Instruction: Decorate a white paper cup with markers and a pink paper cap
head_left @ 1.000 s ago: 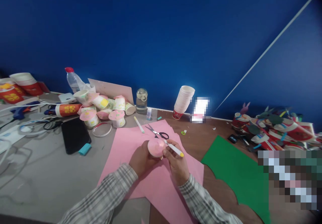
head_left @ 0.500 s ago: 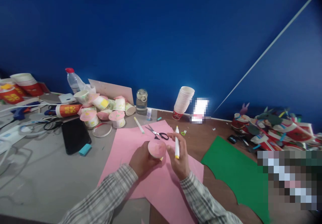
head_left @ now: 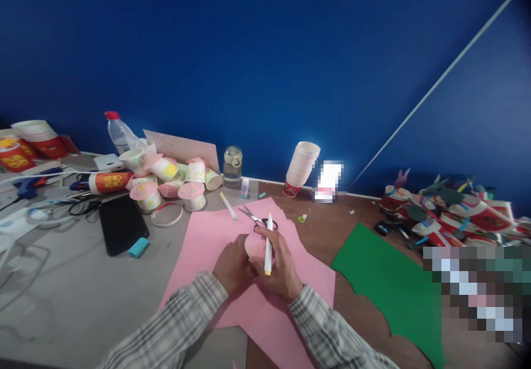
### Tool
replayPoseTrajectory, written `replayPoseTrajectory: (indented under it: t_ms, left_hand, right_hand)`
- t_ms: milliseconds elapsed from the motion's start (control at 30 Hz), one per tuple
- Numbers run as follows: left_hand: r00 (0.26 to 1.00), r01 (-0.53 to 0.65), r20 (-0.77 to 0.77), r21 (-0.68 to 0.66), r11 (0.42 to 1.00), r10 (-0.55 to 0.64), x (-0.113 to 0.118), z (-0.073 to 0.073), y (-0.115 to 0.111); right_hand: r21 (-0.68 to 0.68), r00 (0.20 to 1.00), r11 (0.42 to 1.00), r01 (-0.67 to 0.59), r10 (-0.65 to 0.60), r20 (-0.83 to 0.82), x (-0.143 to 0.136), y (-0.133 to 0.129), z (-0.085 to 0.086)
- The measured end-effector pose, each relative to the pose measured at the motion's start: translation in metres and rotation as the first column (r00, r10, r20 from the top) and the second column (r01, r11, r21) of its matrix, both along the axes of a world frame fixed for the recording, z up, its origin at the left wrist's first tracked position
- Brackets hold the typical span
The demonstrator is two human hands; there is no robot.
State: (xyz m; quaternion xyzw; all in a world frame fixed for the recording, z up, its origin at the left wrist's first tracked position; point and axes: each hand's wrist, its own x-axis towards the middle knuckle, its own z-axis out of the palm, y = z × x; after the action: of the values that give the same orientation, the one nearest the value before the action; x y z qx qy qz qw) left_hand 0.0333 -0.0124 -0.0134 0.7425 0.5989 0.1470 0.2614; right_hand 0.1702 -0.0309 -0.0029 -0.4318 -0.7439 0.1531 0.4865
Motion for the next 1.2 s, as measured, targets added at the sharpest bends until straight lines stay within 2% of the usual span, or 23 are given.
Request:
replayPoseTrajectory:
  t_ms: [267,567,933,1200]
  left_hand:
    - [0.999,-0.009,0.046,0.064,0.998,0.006,-0.0005,-0.0029,0.0004]
    - [0.999,0.000,0.049,0.109,0.994,-0.005,-0.0011,-0.0063,-0.0007]
    - [0.999,-0.003,0.039,0.078,0.997,0.000,-0.0005,-0.0059,0.0015]
    - [0.995,-0.006,0.096,0.043,0.999,0.002,-0.0026,-0.0020,-0.0006]
  right_hand:
    - [0.020,0.998,0.998,0.056,-0.055,-0.039,0.0026,0.0014,0.0010]
    - [-0.005,0.999,0.999,0.043,-0.043,-0.003,-0.0015,0.0023,-0.0041]
    - [-0.021,0.996,0.997,0.074,-0.075,-0.055,-0.0017,-0.0002,0.0005]
    - [-0.037,0.997,0.997,0.075,-0.075,-0.020,-0.0005,0.0008,0.0020]
